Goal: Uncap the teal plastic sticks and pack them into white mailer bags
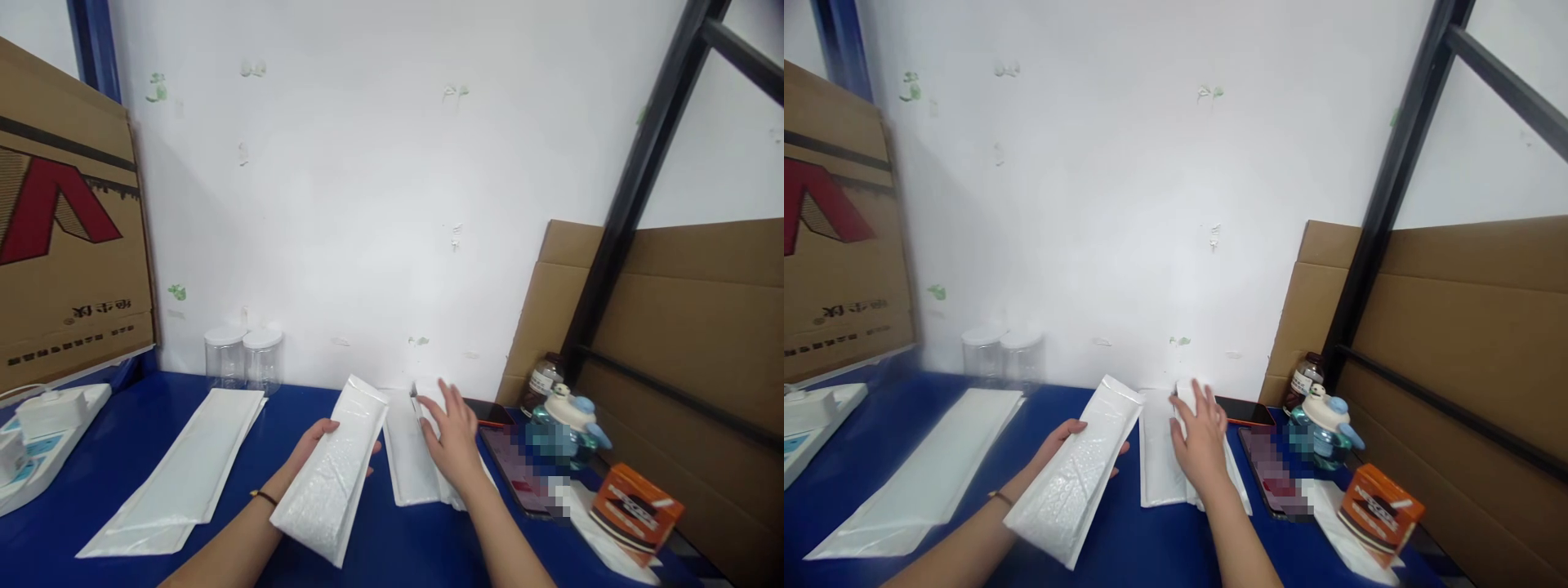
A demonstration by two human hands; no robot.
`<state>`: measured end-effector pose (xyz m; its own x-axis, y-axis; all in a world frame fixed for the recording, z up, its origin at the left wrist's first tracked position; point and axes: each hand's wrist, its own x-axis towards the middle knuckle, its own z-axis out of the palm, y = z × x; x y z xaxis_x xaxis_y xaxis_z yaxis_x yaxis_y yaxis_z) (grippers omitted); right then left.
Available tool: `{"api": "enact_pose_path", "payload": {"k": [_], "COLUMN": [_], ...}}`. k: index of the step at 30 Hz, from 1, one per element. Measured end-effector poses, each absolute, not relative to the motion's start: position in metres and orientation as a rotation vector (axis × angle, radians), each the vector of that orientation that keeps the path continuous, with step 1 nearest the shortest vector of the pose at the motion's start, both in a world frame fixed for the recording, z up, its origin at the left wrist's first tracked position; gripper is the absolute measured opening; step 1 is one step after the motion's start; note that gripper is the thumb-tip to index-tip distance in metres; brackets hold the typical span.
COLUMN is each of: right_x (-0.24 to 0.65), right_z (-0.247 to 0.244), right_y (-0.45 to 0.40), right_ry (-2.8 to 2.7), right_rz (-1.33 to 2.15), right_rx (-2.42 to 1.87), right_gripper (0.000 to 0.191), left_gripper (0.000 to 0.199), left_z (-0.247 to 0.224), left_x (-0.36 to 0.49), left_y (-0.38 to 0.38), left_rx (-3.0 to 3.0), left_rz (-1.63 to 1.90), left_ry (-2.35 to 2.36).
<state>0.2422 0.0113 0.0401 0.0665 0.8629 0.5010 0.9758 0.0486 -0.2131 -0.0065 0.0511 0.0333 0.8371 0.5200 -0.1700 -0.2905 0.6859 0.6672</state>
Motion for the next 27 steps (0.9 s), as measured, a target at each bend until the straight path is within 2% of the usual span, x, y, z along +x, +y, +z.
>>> {"api": "enact_pose_path", "payload": {"k": [4, 11, 15, 20, 23, 27], "right_x": [0.218, 0.221, 0.223, 0.224, 0.229, 0.237], "right_z": [0.049, 0.036, 0.035, 0.038, 0.037, 0.038], "right_y": [0.005, 0.015, 0.015, 0.014, 0.017, 0.018], "right_ry": [-2.114, -1.868, -1.891, -1.783, -1.539, -1.392], "right_rz": [-0.251, -0.040, -0.083, -0.089, 0.049, 0.428], "right_rx": [-1.526, -1.371, -1.358, -1.313, -1.380, -1.348], "right_gripper": [0.037, 0.028, 0.026, 0.028, 0.027, 0.025], "left_gripper": [0.065, 0.060, 0.058, 0.056, 0.056, 0.055], "left_z": [0.032, 0.031, 0.034, 0.041, 0.042, 0.041], "left_x": [-0.002, -0.001, 0.000, 0.005, 0.007, 0.008], "left_y": [0.045, 0.041, 0.036, 0.029, 0.025, 0.023], "left_rx": [0.710, 0.725, 0.748, 0.929, 0.983, 1.004], "left_rz": [0.389, 0.240, 0.173, 0.296, 0.319, 0.334], "left_ry": [0.346, 0.330, 0.366, 0.345, 0.325, 0.328]}}
